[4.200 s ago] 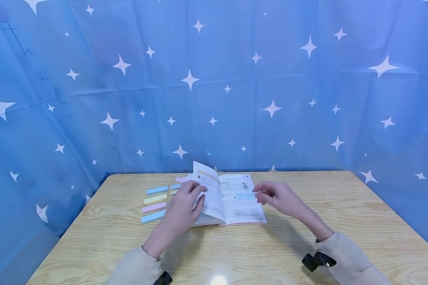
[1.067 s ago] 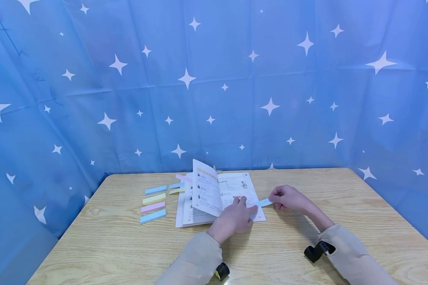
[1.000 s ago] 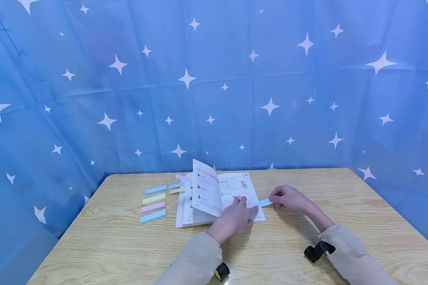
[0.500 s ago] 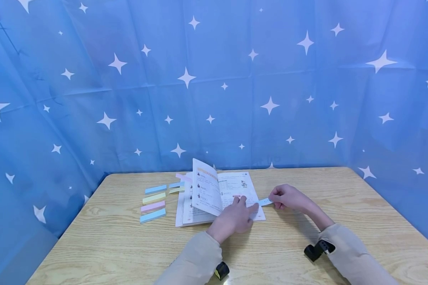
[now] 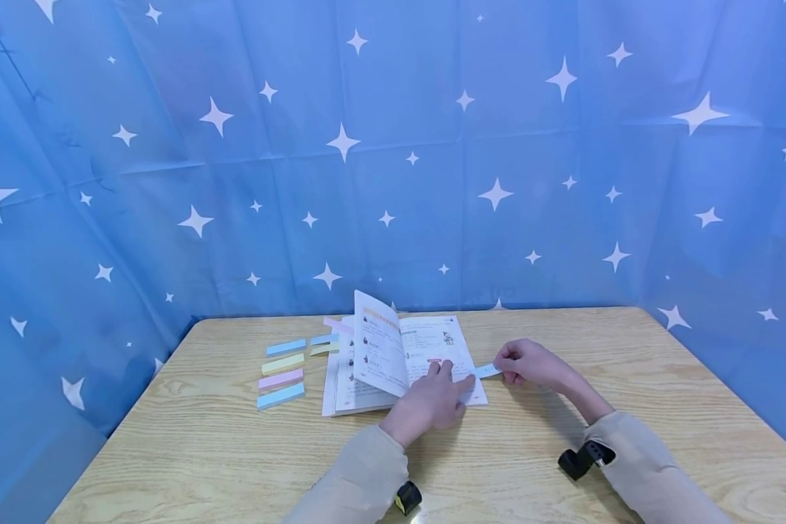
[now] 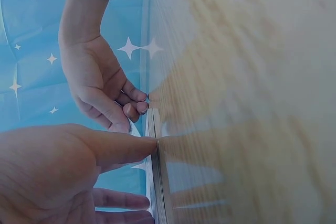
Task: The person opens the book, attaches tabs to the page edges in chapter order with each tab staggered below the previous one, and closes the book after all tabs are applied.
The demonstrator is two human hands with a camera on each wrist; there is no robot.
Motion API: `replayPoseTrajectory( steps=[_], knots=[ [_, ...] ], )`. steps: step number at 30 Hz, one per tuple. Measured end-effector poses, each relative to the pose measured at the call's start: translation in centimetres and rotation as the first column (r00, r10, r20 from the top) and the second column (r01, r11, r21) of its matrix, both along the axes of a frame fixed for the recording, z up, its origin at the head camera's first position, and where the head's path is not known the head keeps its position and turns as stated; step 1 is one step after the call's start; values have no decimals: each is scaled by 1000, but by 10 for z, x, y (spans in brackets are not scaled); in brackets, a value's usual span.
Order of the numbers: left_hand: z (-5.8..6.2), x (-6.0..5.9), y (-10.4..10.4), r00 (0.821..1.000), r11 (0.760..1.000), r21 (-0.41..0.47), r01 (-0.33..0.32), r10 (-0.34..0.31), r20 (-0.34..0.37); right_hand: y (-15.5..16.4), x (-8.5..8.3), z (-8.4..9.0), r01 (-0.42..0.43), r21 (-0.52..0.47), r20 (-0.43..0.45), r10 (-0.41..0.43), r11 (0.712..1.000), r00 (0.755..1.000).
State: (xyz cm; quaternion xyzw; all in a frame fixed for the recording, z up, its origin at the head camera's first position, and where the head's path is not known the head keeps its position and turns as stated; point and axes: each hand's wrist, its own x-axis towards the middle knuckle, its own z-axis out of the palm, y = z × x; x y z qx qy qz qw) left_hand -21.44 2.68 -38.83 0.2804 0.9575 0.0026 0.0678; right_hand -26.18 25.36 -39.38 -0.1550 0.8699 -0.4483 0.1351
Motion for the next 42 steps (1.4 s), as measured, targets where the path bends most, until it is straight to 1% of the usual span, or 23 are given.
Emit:
replayPoseTrajectory(
  steps=[8,10,12,13,15,17,19,21,23,25,26,28,30,32,34,36,39,40,41,42],
  knots=[
    [-1,-1,0,1000,1000,-14,2,-2,5,0,1,2,-10,-5,1,10,1000,1000],
    [-1,-1,0,1000,1000,-17,1,-1,6,0,0,2,-5,4,-1,5,1000,1000],
    [-2,-1,0,1000,1000,-18,1,-1,6,0,1,4,12,43,-19,-11,999,1000],
    [-2,-1,0,1000,1000,-18,1,-1,5,0,1,5,24,73,-40,-21,997,999],
    [-2,0,-1,1000,1000,-16,1,-1,8,0,3,8,46,150,-113,-29,988,993],
    [-1,0,-2,1000,1000,-13,3,-2,13,-2,5,12,71,222,-188,-28,972,982],
    [-1,0,-2,1000,1000,-10,6,-5,17,-5,7,16,76,273,-251,-5,959,968],
    [0,0,-2,1000,1000,-10,10,-10,18,-10,9,20,51,307,-285,40,950,958],
    [1,0,-3,1000,1000,-13,16,-16,17,-15,12,23,0,342,-310,113,940,944],
    [1,0,-3,1000,1000,-16,21,-21,13,-21,15,26,-71,382,-329,208,921,921],
    [1,0,-3,1000,1000,-19,24,-24,10,-23,17,27,-113,400,-334,260,909,906],
    [0,0,-3,1000,999,-23,28,-28,4,-27,20,28,-201,411,-318,347,889,883],
    [0,-1,-3,1000,999,-23,28,-28,-1,-30,23,29,-272,408,-288,405,872,868],
    [-1,-1,-3,1000,999,-22,27,-27,-3,-33,26,28,-325,397,-253,443,858,860],
    [-1,-1,-3,1000,1000,-17,23,-23,0,-36,28,27,-357,401,-232,471,843,851],
    [-1,-1,-3,1000,1000,-13,19,-19,4,-38,30,27,-362,428,-223,484,828,846],
    [-1,-1,-3,1000,1000,-13,14,-14,6,-39,32,27,-346,462,-209,479,817,852],
    [-1,-1,-3,1000,1000,-13,13,-13,8,-39,33,28,-333,467,-196,463,819,864],
    [-1,-1,-3,1000,1000,-13,12,-12,8,-38,34,28,-321,477,-193,454,818,870],
    [-1,-1,-3,1000,1000,-13,10,-10,11,-38,35,29,-312,477,-179,438,822,881]
  ],
)
